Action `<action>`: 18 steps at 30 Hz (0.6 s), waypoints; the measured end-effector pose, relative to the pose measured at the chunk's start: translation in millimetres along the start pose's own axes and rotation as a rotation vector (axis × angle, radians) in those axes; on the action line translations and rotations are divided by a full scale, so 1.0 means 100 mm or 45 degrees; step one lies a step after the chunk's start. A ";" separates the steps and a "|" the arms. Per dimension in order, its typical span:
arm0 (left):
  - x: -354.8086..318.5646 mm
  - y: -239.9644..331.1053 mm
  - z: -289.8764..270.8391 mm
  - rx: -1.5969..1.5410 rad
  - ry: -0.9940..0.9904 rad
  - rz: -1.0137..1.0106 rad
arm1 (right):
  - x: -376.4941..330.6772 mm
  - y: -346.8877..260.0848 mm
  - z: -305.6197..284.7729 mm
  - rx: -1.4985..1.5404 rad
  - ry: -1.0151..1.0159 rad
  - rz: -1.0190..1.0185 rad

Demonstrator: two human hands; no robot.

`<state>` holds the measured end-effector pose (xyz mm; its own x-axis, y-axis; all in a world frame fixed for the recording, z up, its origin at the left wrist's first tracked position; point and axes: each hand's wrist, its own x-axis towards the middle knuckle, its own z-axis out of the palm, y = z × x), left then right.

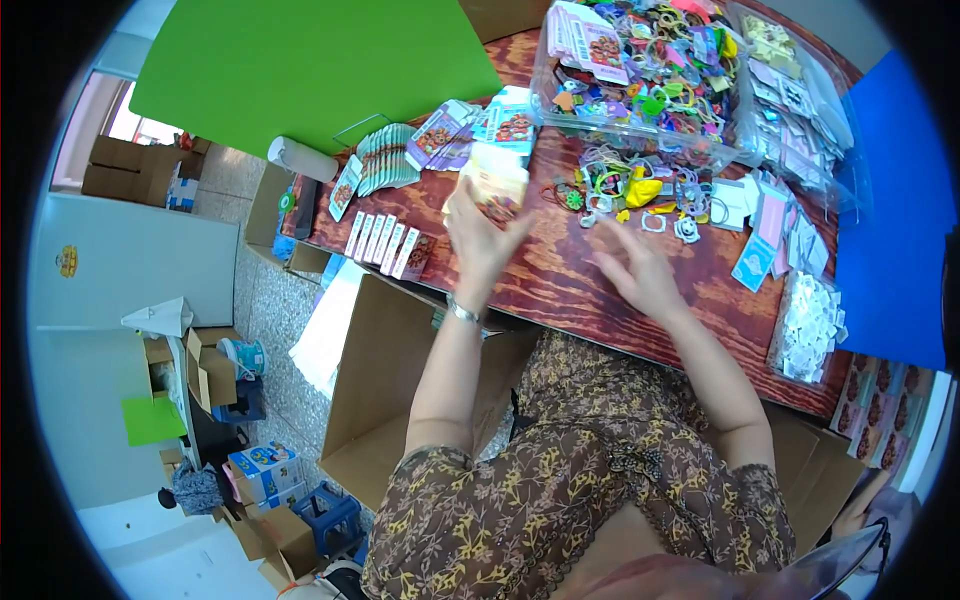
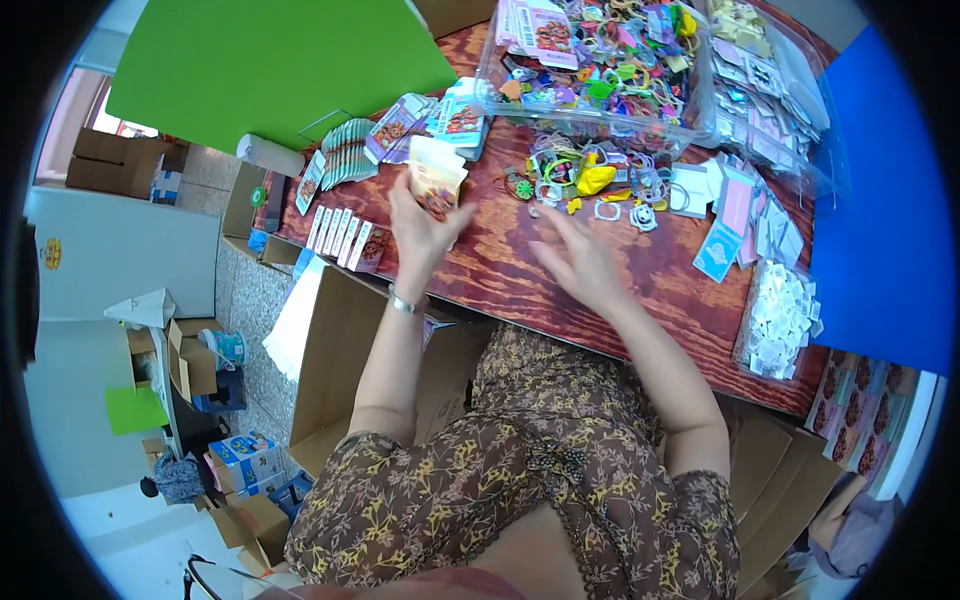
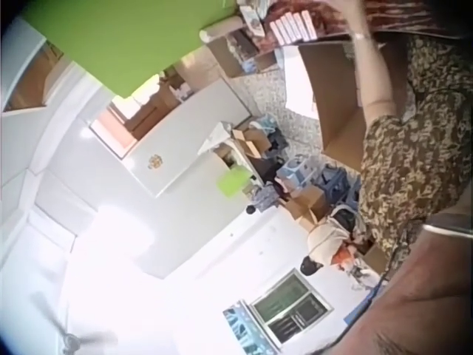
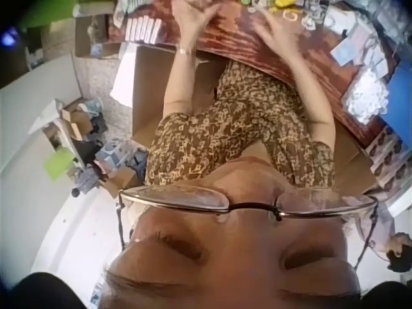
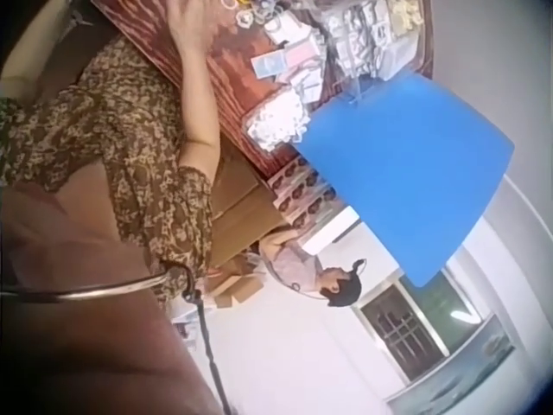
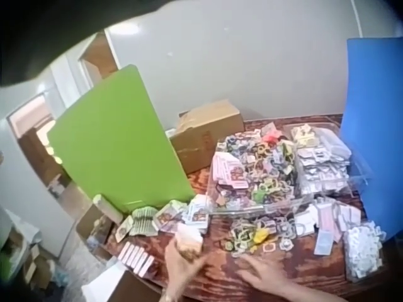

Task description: Packing small toy items and cards into plastic cups on a table.

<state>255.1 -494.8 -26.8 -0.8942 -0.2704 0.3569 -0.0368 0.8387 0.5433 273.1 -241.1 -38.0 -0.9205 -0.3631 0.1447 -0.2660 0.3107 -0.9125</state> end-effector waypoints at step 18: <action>-1.27 1.12 0.99 -0.758 -0.351 0.143 | -0.85 0.46 -0.32 -0.171 0.580 -0.249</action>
<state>320.7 -319.3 -86.5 -0.9625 0.0005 0.2714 0.2454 0.4292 0.8692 329.8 -167.8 -80.4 -0.8730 -0.0153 0.4874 -0.4528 0.3965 -0.7986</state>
